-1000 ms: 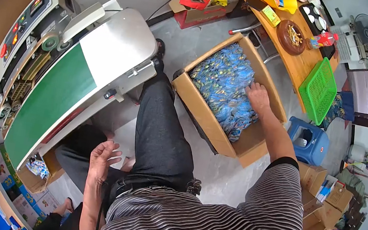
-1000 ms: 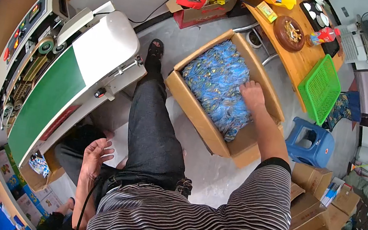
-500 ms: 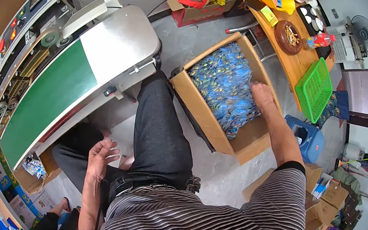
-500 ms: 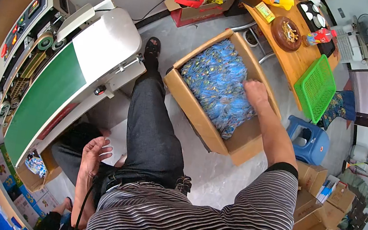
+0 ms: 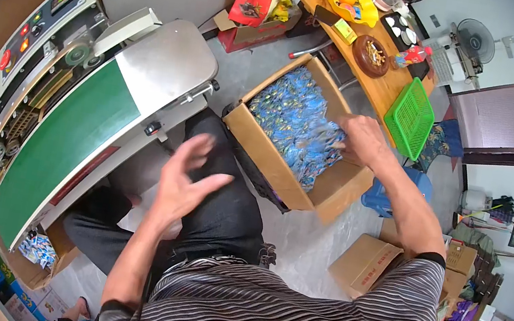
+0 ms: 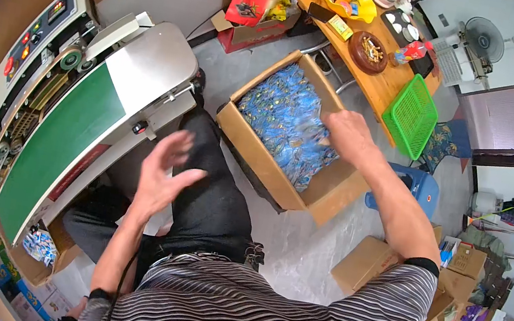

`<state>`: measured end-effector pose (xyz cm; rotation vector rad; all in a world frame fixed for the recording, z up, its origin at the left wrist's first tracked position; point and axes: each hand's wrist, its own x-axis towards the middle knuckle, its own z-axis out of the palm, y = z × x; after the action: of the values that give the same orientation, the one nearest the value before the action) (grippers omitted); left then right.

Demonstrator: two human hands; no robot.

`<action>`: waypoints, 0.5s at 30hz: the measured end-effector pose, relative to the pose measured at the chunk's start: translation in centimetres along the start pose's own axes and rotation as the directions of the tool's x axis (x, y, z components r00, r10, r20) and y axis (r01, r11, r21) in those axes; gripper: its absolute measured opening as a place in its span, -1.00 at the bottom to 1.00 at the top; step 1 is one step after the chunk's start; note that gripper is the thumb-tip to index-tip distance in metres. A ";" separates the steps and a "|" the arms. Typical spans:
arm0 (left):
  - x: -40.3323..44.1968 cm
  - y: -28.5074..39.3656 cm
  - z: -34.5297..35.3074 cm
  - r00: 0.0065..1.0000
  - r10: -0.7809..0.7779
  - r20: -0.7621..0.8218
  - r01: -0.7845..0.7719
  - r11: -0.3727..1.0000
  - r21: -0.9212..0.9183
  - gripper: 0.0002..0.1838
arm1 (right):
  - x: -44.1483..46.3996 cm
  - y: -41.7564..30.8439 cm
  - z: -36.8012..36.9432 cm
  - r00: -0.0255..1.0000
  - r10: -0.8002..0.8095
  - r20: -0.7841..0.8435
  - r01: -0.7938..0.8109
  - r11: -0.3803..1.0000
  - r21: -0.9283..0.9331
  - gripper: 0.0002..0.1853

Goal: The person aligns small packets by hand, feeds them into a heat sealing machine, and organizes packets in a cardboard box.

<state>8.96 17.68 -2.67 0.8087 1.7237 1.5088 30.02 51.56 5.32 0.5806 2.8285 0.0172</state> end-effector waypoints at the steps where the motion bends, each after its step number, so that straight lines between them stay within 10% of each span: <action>1: 1.6 2.1 1.0 0.995 0.085 0.060 -0.088 0.995 0.047 -0.08 | 0.0 -1.8 -1.5 0.999 -0.033 0.032 0.031 0.999 0.044 -0.78; 6: 4.3 4.7 3.1 0.939 0.252 0.233 -0.298 0.936 0.189 -0.06 | 1.2 -12.2 -7.1 0.954 -0.296 0.040 0.280 0.931 0.233 -0.70; 9: 3.3 3.7 0.4 0.723 -0.095 0.684 0.192 0.979 -0.067 -0.15 | 3.1 -18.0 -8.5 0.846 -0.533 0.010 0.463 0.743 0.482 -0.64; 15: -4.8 -3.8 -2.3 0.923 -0.204 0.326 0.340 0.828 -0.445 -0.34 | 7.4 -25.8 -5.5 0.773 -0.556 0.305 0.345 0.772 0.533 -0.59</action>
<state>9.67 11.98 -5.73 0.4401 1.1193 1.4694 12.07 30.88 7.27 -0.0722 2.4197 -0.7859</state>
